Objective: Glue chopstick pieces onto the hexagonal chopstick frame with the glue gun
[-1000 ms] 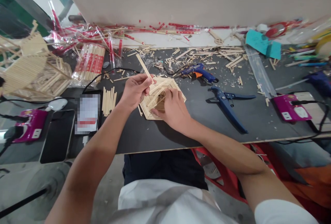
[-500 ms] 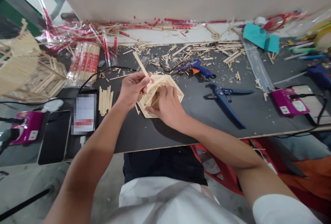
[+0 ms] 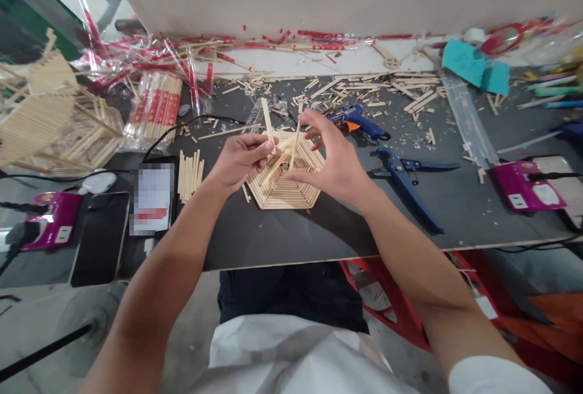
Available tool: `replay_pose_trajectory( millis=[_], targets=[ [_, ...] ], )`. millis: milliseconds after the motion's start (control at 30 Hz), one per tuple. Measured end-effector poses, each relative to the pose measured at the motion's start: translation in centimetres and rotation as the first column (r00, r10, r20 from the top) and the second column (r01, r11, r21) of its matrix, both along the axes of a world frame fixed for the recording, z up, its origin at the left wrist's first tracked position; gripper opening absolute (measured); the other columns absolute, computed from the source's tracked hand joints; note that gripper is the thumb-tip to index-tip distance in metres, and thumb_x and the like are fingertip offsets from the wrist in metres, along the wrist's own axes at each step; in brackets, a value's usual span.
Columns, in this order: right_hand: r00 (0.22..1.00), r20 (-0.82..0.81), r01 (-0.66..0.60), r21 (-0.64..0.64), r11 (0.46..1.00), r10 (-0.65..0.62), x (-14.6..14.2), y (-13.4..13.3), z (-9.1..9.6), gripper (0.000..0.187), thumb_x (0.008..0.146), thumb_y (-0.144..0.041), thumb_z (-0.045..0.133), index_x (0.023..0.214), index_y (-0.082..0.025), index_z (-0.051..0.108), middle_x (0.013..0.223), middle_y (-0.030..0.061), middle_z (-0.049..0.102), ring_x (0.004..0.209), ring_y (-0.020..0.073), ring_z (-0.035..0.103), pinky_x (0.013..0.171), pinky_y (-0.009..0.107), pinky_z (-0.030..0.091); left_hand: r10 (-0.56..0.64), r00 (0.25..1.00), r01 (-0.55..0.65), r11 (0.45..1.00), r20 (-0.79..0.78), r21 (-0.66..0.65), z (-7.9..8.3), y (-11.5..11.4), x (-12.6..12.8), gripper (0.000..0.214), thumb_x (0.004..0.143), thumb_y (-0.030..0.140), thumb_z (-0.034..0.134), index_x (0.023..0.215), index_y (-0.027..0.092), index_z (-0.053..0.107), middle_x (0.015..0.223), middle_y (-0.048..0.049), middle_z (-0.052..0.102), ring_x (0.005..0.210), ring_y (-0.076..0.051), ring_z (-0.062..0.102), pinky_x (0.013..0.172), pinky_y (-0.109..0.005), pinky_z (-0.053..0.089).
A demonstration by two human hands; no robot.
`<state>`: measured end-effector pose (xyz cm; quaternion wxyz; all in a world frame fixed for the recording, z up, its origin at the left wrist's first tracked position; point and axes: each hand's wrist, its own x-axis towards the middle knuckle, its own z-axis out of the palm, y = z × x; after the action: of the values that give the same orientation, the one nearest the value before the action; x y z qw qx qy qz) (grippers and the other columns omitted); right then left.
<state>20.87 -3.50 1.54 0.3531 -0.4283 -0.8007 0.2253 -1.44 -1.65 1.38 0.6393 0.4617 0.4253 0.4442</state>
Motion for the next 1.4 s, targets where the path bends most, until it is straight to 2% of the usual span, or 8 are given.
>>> replay_pose_trajectory(
  millis=[133, 233, 533, 667, 1100, 1400],
  targets=[
    [0.992, -0.094, -0.08, 0.024, 0.997, 0.082, 0.8, 0.9, 0.1, 0.111, 0.071, -0.078, 0.075, 0.16, -0.032, 0.029, 0.16, 0.0126, 0.046, 0.12, 0.0333, 0.062, 0.091, 0.052, 0.059, -0.144, 0.99, 0.142, 0.988, -0.016, -0.064, 0.1, -0.2, -0.3, 0.027, 0.064, 0.034, 0.093, 0.076, 0.014, 0.079, 0.061, -0.0006, 0.064, 0.048, -0.004, 0.05, 0.046, -0.016, 0.042],
    [0.987, -0.127, -0.096, 0.028, 0.995, 0.099, 0.4, 1.0, -0.4, 0.112, 0.07, -0.08, 0.074, 0.16, -0.031, 0.03, 0.161, 0.0139, 0.046, 0.116, 0.0314, 0.064, 0.089, 0.049, 0.059, -0.203, 0.977, 0.199, 0.978, -0.068, -0.065, 0.1, -0.3, -0.4, 0.025, 0.063, 0.033, 0.092, 0.074, 0.015, 0.078, 0.056, 0.0017, 0.06, 0.049, -0.005, 0.05, 0.046, -0.017, 0.041],
    [0.999, 0.016, 0.032, -0.018, 0.999, -0.032, -0.9, 0.2, 0.0, 0.104, 0.075, -0.08, 0.069, 0.159, -0.028, 0.035, 0.164, 0.0149, 0.041, 0.118, 0.034, 0.062, 0.089, 0.054, 0.059, -0.27, 0.954, 0.273, 0.962, -0.128, 0.014, 0.4, -0.4, 0.0, 0.021, 0.064, 0.034, 0.09, 0.068, 0.018, 0.077, 0.056, -0.0001, 0.061, 0.049, -0.007, 0.049, 0.048, -0.02, 0.041],
    [0.999, 0.03, 0.038, -0.017, 0.999, -0.037, -1.0, 0.1, 0.0, 0.101, 0.078, -0.078, 0.068, 0.159, -0.028, 0.036, 0.162, 0.0143, 0.043, 0.117, 0.0336, 0.062, 0.09, 0.054, 0.059, -0.285, 0.948, 0.292, 0.956, -0.143, 0.025, 0.4, -0.4, 0.0, 0.021, 0.065, 0.035, 0.089, 0.065, 0.018, 0.075, 0.054, 0.0, 0.06, 0.048, -0.007, 0.048, 0.047, -0.02, 0.039],
    [1.0, 0.001, 0.023, -0.048, 0.999, -0.023, -1.3, 0.1, 0.0, 0.101, 0.077, -0.077, 0.07, 0.159, -0.028, 0.036, 0.161, 0.0152, 0.044, 0.119, 0.0334, 0.062, 0.088, 0.052, 0.061, -0.285, 0.949, 0.286, 0.958, -0.137, -0.012, -0.2, -0.3, -0.3, 0.018, 0.066, 0.029, 0.088, 0.071, 0.017, 0.076, 0.058, 0.0005, 0.063, 0.048, -0.006, 0.05, 0.048, -0.018, 0.041],
    [0.997, -0.033, -0.068, -0.086, 0.994, 0.065, -0.5, 0.6, 0.2, 0.103, 0.076, -0.075, 0.073, 0.16, -0.031, 0.033, 0.166, 0.0139, 0.036, 0.124, 0.0332, 0.06, 0.091, 0.052, 0.06, -0.291, 0.945, 0.291, 0.956, -0.147, -0.022, 0.1, -0.3, -0.2, 0.024, 0.061, 0.03, 0.092, 0.072, 0.016, 0.075, 0.055, 0.0008, 0.061, 0.046, -0.006, 0.049, 0.045, -0.018, 0.037]
  ],
)
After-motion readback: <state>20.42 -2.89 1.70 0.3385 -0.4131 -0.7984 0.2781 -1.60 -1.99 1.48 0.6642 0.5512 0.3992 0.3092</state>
